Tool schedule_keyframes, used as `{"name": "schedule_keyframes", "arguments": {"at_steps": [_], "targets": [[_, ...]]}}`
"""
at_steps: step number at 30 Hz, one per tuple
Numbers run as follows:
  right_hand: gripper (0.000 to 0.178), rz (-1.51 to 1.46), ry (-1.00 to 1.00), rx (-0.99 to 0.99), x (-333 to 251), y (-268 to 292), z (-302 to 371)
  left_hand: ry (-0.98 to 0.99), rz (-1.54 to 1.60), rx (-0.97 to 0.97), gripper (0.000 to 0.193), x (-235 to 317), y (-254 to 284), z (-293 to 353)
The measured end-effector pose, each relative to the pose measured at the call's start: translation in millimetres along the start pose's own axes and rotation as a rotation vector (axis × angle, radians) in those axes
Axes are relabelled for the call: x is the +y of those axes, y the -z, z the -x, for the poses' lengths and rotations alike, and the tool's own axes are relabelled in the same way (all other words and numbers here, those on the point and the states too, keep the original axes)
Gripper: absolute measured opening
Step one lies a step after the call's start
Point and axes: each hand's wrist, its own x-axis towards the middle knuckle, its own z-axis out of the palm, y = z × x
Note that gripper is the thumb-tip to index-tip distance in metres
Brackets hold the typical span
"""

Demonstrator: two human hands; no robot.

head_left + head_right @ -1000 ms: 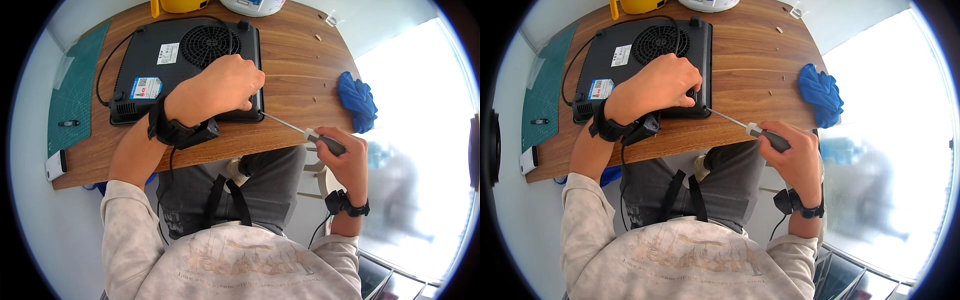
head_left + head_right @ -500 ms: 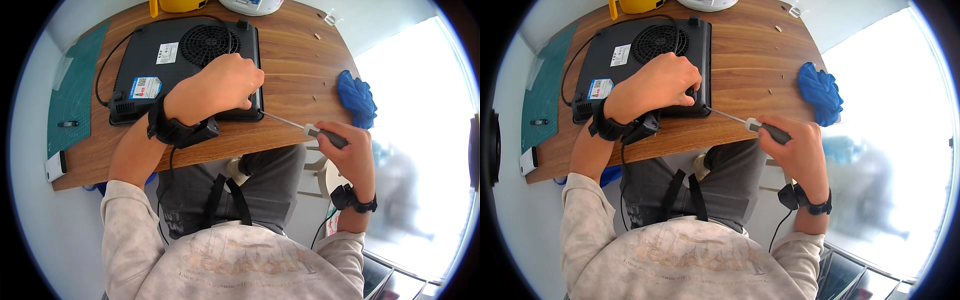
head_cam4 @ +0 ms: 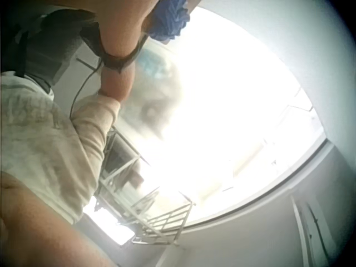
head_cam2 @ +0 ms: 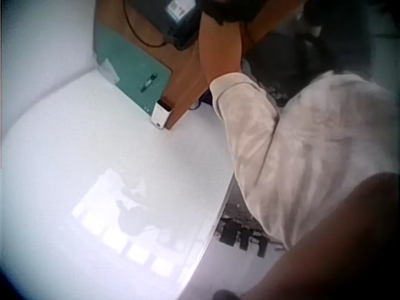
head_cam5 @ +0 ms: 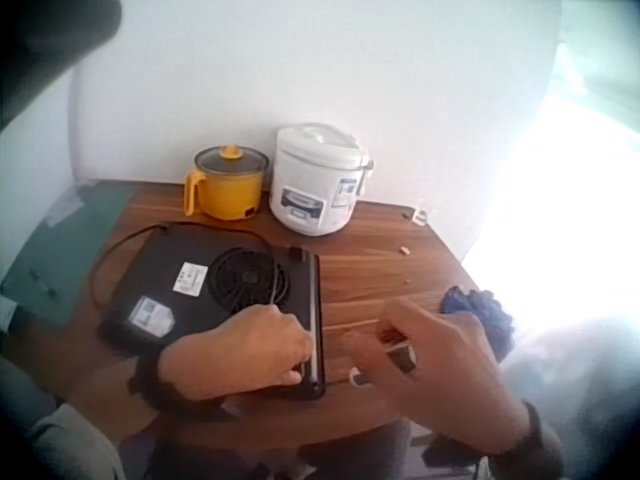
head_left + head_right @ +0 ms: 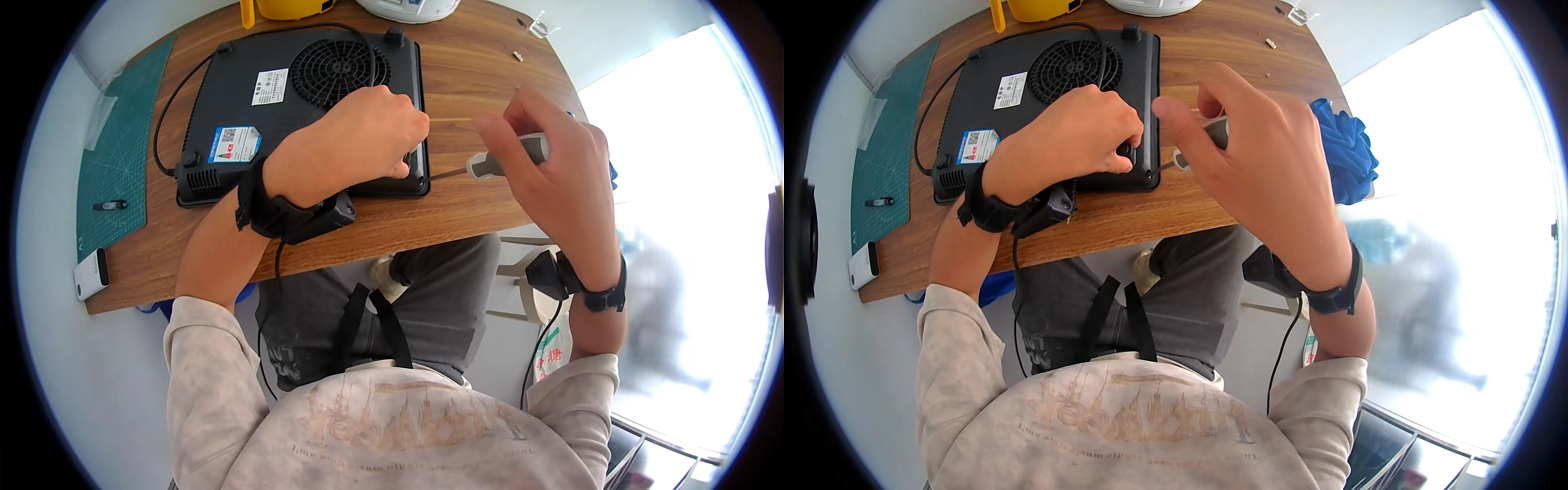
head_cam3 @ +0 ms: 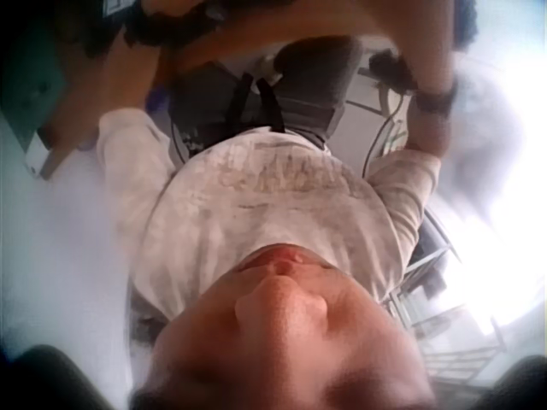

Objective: The person uses a screwdriver to remove screws from the lid of a yellow electric kettle and then from the base of a black portable fan. The person places the removed screws on the table and sets the kettle lid aside.

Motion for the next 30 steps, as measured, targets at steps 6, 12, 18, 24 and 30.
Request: {"name": "schedule_keyframes", "arguments": {"at_steps": [6, 12, 18, 24, 30], "targets": [[0.030, 0.192, 0.000, -0.091, -7, 3, -12, -0.003, 0.015, 0.023, 0.019, -2, -4, 1], [0.040, 0.072, 0.155, -0.146, 0, 7, -21, -0.002, 0.045, 0.025, 0.019, 0, 0, 2], [0.039, 0.005, 0.232, -0.228, 2, 12, -20, 0.004, 0.052, 0.035, 0.020, -2, -5, 1], [0.034, -0.030, 0.325, -0.236, -10, 1, -19, 0.025, 0.035, 0.005, 0.021, 1, -2, 2], [0.037, 0.395, 0.175, -0.183, -13, 2, -31, -0.013, 0.103, 0.106, 0.023, -2, -6, 4]]}}
